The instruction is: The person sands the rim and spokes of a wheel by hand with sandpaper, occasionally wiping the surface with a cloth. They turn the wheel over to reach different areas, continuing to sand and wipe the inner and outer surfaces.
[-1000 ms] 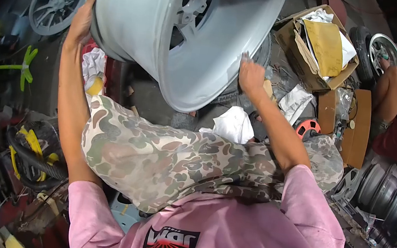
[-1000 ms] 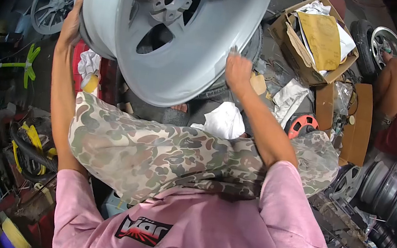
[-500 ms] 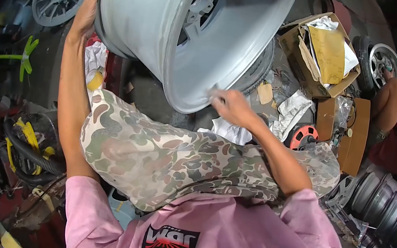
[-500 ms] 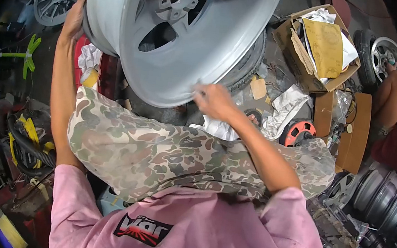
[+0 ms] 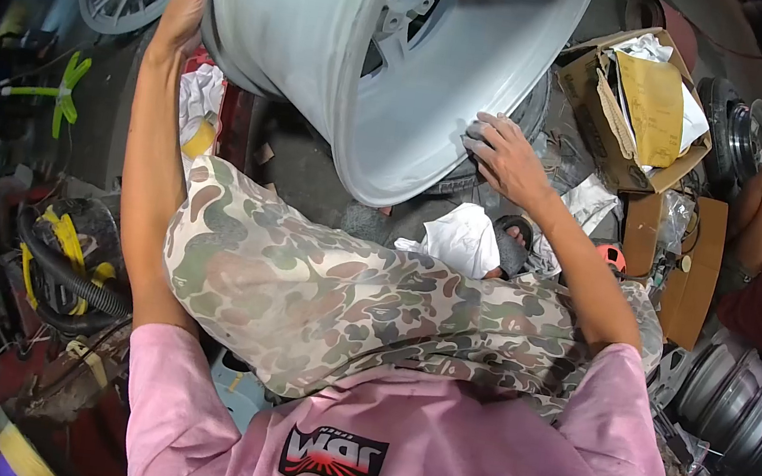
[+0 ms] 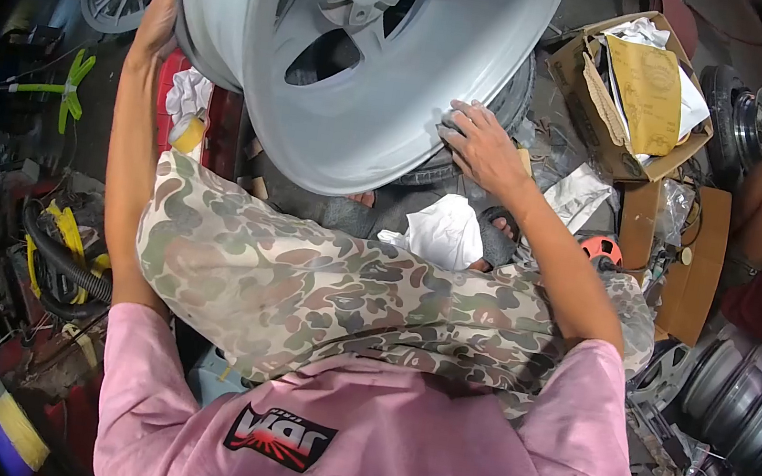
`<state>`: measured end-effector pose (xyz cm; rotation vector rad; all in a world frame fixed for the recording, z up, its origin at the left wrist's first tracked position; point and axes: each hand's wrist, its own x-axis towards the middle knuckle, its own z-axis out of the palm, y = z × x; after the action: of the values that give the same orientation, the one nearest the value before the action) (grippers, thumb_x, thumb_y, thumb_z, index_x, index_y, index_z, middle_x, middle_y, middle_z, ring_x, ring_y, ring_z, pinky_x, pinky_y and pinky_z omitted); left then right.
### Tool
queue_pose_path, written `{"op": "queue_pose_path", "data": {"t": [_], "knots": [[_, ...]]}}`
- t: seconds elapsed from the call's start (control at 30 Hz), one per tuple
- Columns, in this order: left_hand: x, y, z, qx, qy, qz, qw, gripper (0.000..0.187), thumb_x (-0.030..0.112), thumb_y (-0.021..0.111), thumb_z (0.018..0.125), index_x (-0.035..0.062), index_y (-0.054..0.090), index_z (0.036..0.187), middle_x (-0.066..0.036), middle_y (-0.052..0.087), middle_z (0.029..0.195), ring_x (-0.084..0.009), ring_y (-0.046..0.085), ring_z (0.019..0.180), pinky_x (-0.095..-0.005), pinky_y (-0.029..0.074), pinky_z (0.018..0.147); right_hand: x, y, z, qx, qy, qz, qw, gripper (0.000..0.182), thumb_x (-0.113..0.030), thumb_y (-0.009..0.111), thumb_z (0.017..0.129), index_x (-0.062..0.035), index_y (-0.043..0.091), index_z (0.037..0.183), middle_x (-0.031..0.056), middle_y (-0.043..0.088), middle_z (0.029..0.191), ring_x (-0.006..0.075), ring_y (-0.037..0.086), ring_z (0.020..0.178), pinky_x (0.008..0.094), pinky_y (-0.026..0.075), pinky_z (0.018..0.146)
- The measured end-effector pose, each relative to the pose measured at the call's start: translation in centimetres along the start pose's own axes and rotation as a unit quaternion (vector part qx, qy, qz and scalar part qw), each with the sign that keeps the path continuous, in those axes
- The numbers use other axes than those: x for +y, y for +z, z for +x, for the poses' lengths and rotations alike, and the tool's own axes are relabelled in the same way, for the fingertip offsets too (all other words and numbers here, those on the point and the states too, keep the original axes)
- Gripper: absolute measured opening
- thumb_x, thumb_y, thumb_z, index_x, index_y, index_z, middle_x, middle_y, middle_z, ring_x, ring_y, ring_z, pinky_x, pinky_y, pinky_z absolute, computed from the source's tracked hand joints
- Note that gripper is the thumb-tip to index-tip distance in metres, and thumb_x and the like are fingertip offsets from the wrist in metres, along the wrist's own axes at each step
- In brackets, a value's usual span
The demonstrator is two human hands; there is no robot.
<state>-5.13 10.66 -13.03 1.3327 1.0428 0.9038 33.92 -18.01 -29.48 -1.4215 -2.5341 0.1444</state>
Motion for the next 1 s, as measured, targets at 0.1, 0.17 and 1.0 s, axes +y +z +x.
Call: {"op": "queue_pose_path", "data": {"t": [0.1, 0.17, 1.0], "knots": [[0.1, 0.2, 0.1, -0.010, -0.005, -0.002, 1.000, 0.074, 0.058, 0.049, 0.105, -0.0011, 0.048, 0.150, -0.017, 0.058, 0.145, -0.0231, 0.060, 0.128, -0.0351, 0.048, 0.108, 0.6, 0.7, 0.0, -0.037, 0.034, 0.071, 0.996, 0.036, -0.010, 0.070, 0.084, -0.0055, 0.069, 0.119, 0.0134, 0.060, 0.126, 0.0350, 0.053, 0.130, 0.0471, 0.036, 0.119], [0.1, 0.1, 0.0, -0.007, 0.001, 0.001, 1.000, 0.074, 0.059, 0.049, 0.105, -0.0007, 0.047, 0.150, -0.017, 0.057, 0.145, -0.0232, 0.060, 0.128, -0.0354, 0.048, 0.109, -1.3, 1.2, 1.0, -0.039, 0.062, 0.203, 0.976, 0.034, -0.008, 0.067, 0.085, -0.0049, 0.069, 0.119, 0.0150, 0.063, 0.121, 0.0343, 0.057, 0.125, 0.0472, 0.039, 0.117], [0.1, -0.2, -0.9, 0.018, -0.039, -0.015, 0.999, 0.077, 0.058, 0.052, 0.104, -0.0006, 0.041, 0.154, -0.016, 0.054, 0.148, -0.0240, 0.057, 0.131, -0.0378, 0.047, 0.110, -10.6, -12.3, 12.9, -0.006, 0.133, 0.763, 0.632, 0.024, -0.013, 0.068, 0.090, -0.0113, 0.075, 0.112, 0.0063, 0.074, 0.107, 0.0234, 0.068, 0.093, 0.0384, 0.054, 0.090]]}}
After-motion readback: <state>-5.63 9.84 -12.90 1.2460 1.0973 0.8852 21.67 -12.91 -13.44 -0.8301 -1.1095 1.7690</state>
